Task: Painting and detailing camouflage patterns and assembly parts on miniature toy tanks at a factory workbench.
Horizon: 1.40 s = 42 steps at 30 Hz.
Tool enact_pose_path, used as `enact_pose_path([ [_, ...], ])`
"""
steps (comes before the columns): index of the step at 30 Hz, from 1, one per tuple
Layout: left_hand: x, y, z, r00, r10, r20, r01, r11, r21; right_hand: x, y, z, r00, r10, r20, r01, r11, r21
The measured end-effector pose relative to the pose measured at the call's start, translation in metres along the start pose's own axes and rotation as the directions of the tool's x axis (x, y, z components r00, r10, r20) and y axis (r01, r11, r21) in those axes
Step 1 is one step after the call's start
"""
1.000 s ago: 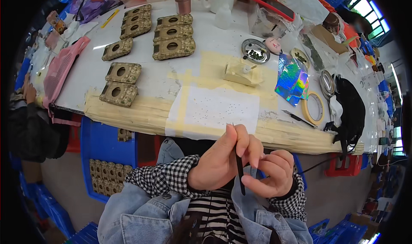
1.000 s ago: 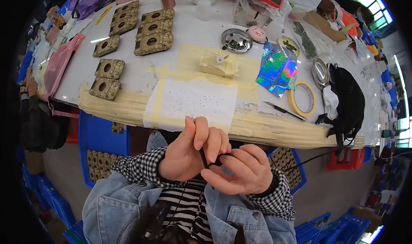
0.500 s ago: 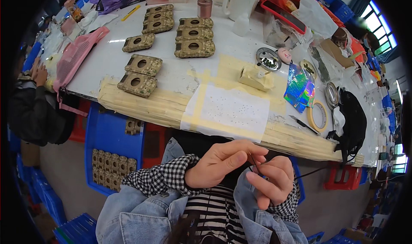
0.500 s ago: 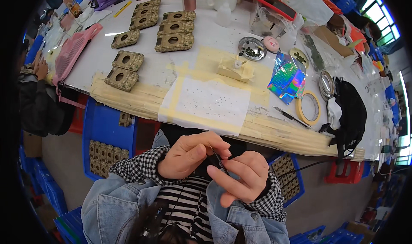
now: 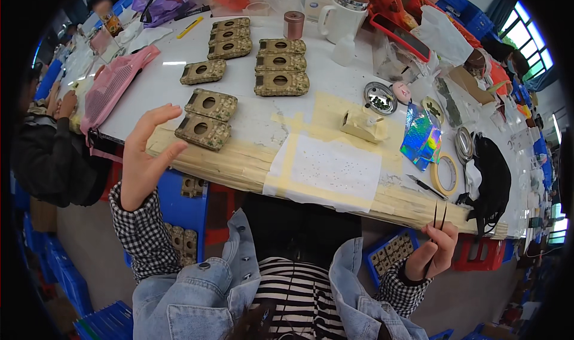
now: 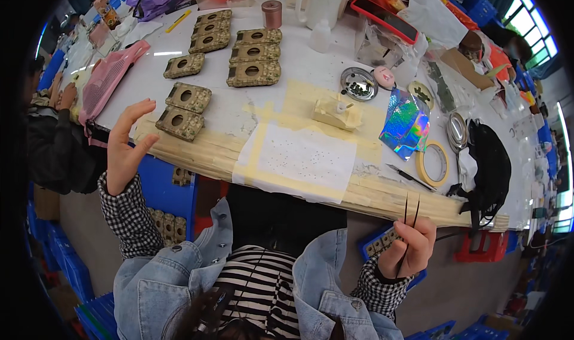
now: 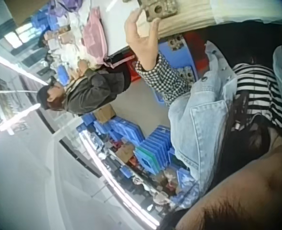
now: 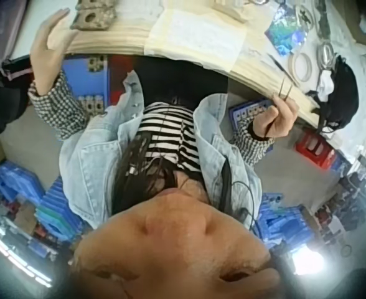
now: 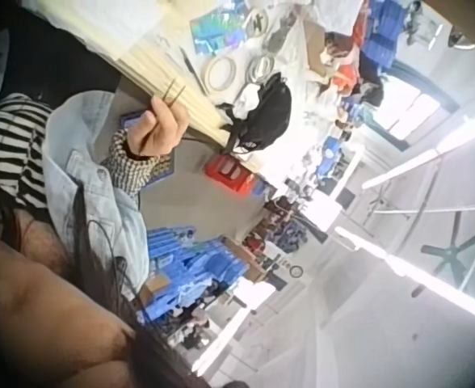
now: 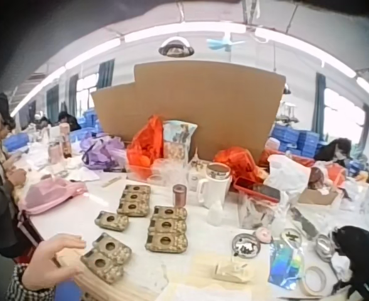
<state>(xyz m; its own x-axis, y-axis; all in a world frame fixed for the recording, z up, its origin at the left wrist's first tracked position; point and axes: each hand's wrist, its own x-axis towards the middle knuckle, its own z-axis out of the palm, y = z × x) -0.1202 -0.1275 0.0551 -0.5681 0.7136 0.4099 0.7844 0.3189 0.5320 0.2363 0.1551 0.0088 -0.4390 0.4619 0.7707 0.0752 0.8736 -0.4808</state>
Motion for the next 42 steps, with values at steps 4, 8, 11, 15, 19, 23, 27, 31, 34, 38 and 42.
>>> enact_pose_path([
  [4,0.046,-0.066,-0.009,0.993,-0.115,0.019,0.116,0.992,-0.049,0.009,0.000,0.009,0.997,-0.040,0.062,0.040,0.999,0.007],
  [8,0.086,-0.112,-0.004,0.972,-0.193,0.136,0.199,0.980,-0.032,0.010,0.005,0.014,0.998,-0.012,0.068,0.012,1.000,-0.003],
  [11,0.103,-0.135,0.003,0.945,-0.223,0.238,0.246,0.967,-0.073,0.013,0.010,0.015,0.995,0.019,0.096,-0.021,1.000,0.012],
  [15,0.108,-0.147,0.008,0.946,-0.172,0.276,0.193,0.980,-0.051,0.019,0.015,0.021,0.994,0.044,0.098,-0.045,0.999,0.006],
  [19,0.106,-0.146,0.015,0.954,-0.145,0.263,0.161,0.986,-0.040,0.021,0.019,0.029,0.991,0.069,0.114,-0.069,0.998,-0.006],
  [23,0.102,-0.152,0.018,0.963,-0.143,0.229,0.159,0.986,-0.051,0.020,0.021,0.038,0.989,0.087,0.118,-0.092,0.995,0.035],
  [27,0.087,-0.165,0.002,0.982,-0.131,0.133,0.161,0.956,-0.245,0.015,0.022,0.035,0.986,0.129,0.109,-0.134,0.990,0.043],
  [31,0.054,-0.151,-0.022,0.972,-0.183,-0.148,0.108,0.906,-0.409,0.010,0.027,0.031,0.984,0.178,0.012,-0.178,0.984,0.024],
  [34,-0.003,-0.117,-0.037,0.932,-0.207,-0.298,-0.013,0.801,-0.599,0.015,0.028,0.038,0.980,0.198,0.000,-0.198,0.978,0.067],
  [38,-0.039,-0.041,0.028,0.952,-0.142,-0.273,-0.273,0.017,-0.962,0.022,0.022,0.056,0.985,0.167,-0.033,-0.162,0.979,0.123],
  [42,-0.026,0.022,0.104,0.993,-0.095,-0.075,-0.118,-0.633,-0.765,0.043,0.014,0.064,0.994,0.105,0.031,-0.106,0.993,0.051],
])
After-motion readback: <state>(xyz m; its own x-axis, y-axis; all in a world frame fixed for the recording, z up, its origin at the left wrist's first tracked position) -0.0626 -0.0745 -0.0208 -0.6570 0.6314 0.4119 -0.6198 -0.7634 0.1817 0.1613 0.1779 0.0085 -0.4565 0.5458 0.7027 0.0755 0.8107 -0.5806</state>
